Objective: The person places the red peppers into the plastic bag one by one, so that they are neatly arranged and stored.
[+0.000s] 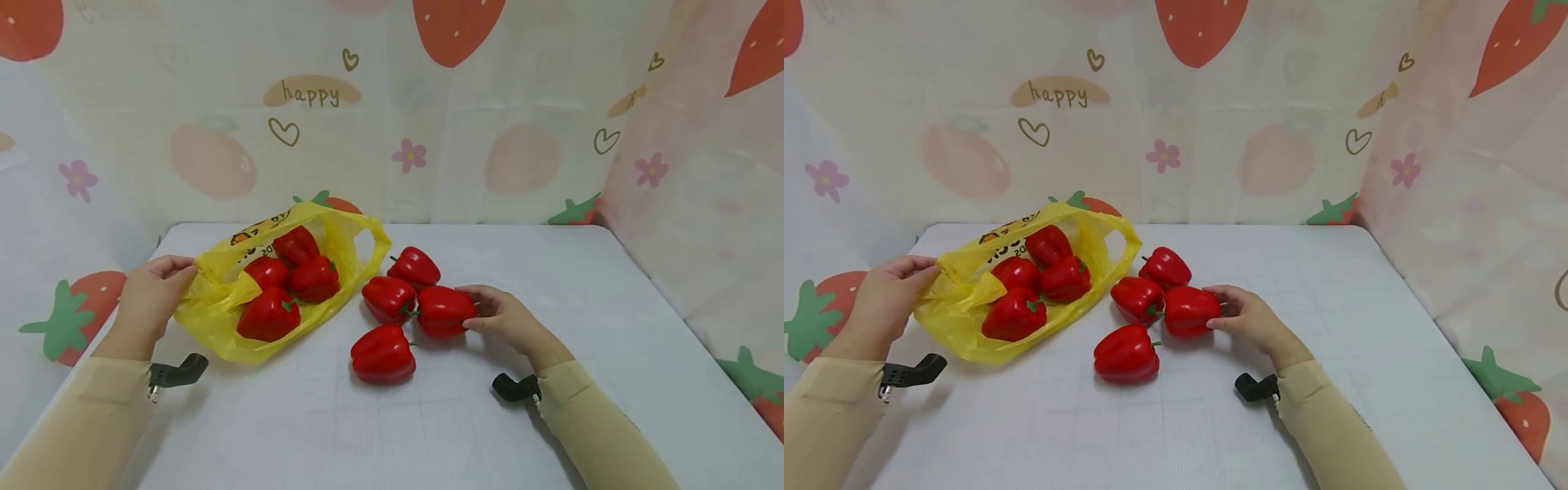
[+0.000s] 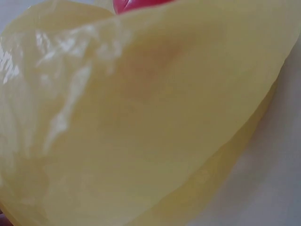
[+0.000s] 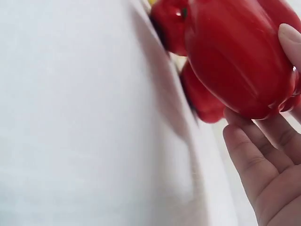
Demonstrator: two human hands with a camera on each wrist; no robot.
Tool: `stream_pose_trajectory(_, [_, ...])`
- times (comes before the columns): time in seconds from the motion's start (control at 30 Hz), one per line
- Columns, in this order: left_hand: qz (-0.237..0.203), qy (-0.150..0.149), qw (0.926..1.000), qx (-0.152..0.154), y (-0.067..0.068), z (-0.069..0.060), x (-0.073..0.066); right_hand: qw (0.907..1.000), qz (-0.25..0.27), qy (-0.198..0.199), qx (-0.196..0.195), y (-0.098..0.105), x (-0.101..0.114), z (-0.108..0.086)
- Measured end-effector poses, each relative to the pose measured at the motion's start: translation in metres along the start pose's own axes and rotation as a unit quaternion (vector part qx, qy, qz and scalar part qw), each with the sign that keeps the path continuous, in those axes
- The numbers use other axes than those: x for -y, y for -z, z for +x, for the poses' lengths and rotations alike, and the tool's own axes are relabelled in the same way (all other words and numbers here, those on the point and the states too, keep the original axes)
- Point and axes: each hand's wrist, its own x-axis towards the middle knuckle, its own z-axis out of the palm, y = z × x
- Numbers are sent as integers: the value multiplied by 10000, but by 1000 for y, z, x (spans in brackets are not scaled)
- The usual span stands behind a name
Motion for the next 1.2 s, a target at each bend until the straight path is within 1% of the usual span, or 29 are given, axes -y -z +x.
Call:
stream_pose_trajectory(0.13, [-6,-9,10000,-12,0,0,1,9995,195,245,-73,6,6,1])
stream_pose_trajectory(0.23, [-6,20,10000,10,0,1,1,9984,342,431,-92,7,14,6])
stream_pose_trajectory(0.33, [-23,51,10000,39,1,2,0,9970,460,616,-80,5,28,14])
stream_pose_trajectory(0.4, [-20,68,10000,52,1,2,-1,9964,529,663,-69,0,44,18])
stream_pose_trajectory(0.57, [-90,21,10000,26,1,3,-1,9937,660,895,-121,-16,72,42])
stream_pose_trajectory(0.63, [-146,-4,9999,0,2,3,-1,9927,696,973,-125,-23,78,54])
stream_pose_trajectory(0.77, [-181,-51,9998,-62,3,1,-2,9921,797,967,3,-41,99,71])
stream_pose_trajectory(0.9, [-251,-142,9995,-94,5,0,-3,9919,804,968,152,-59,114,86])
stream_pose_trajectory(1.07, [-283,-169,9994,-89,7,-1,-3,9947,683,736,229,-79,128,104])
stream_pose_trajectory(1.2, [-281,-153,9995,-83,8,-2,-2,9960,595,556,355,-94,135,119])
